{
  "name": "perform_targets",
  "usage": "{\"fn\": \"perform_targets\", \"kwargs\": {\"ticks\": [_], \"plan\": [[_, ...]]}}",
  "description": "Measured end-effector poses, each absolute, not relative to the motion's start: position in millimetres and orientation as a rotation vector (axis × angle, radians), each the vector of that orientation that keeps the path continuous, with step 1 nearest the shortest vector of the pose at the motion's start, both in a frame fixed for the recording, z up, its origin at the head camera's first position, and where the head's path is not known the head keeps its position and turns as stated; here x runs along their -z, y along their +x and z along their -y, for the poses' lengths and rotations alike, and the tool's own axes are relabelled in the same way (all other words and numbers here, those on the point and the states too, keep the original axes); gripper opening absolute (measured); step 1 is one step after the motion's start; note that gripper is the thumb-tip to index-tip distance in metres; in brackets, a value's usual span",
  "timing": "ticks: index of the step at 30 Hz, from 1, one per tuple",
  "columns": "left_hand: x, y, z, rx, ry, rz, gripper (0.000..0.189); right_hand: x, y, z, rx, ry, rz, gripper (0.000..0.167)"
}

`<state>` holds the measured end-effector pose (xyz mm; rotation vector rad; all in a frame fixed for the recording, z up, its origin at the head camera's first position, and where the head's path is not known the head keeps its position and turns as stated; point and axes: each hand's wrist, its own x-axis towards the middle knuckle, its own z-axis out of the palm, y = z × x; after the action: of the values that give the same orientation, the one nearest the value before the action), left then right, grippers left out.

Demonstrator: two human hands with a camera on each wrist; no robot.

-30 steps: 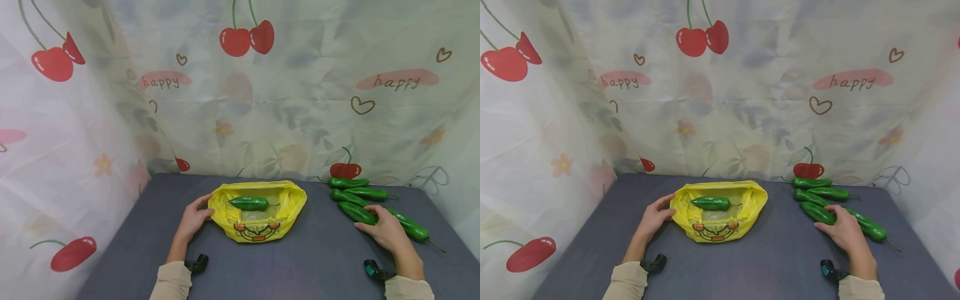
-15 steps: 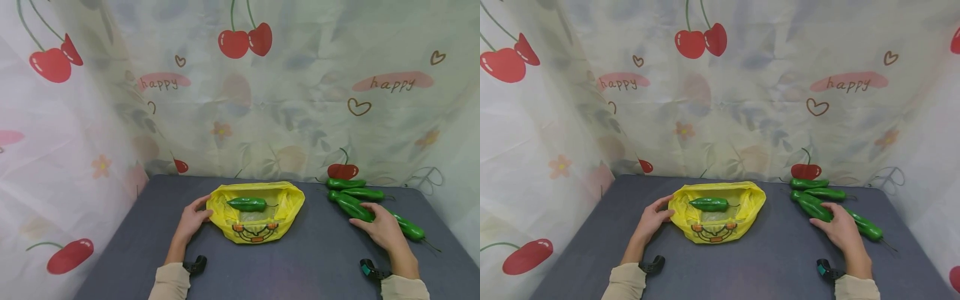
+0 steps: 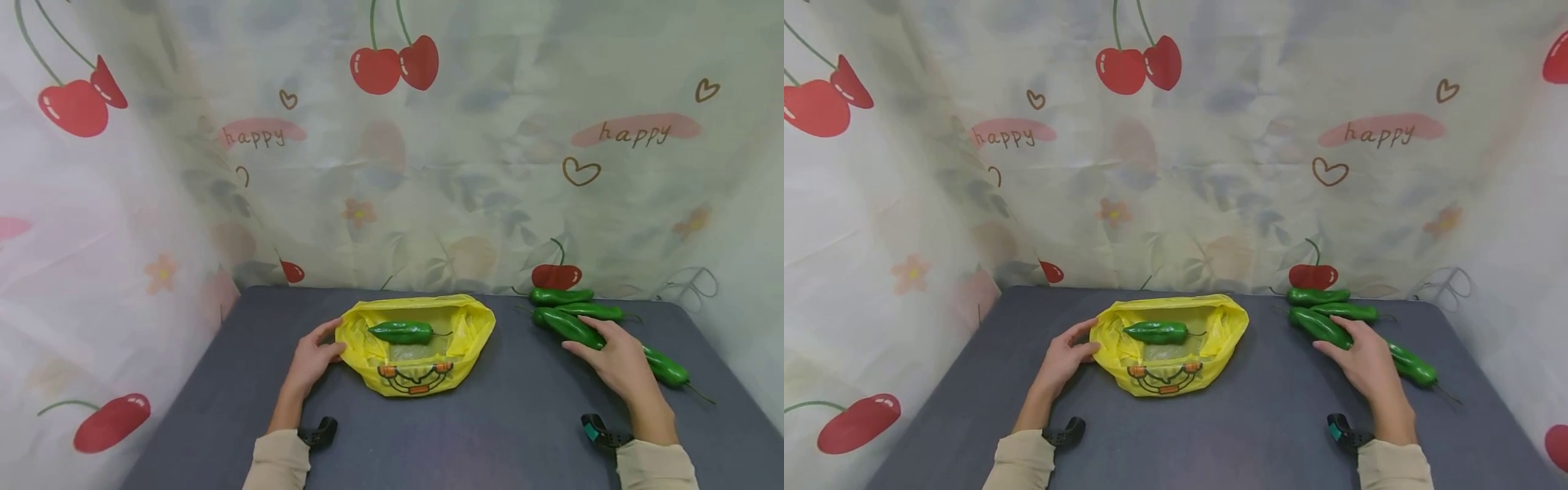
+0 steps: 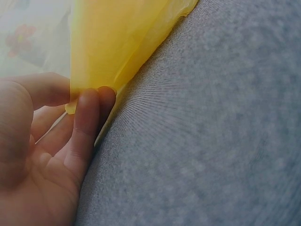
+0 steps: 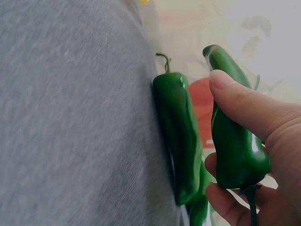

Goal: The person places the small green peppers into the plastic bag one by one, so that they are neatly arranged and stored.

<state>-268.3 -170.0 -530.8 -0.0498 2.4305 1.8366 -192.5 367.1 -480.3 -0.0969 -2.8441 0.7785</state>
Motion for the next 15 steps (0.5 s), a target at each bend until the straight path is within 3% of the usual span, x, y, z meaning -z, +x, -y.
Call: {"fn": "perform_targets", "kwargs": {"ticks": [15], "plan": [[529,-267,171,-1.859,-0.047,-2.426,0.054,470,-198,-350,-0.802,-0.031,2.789,0.079]]}}
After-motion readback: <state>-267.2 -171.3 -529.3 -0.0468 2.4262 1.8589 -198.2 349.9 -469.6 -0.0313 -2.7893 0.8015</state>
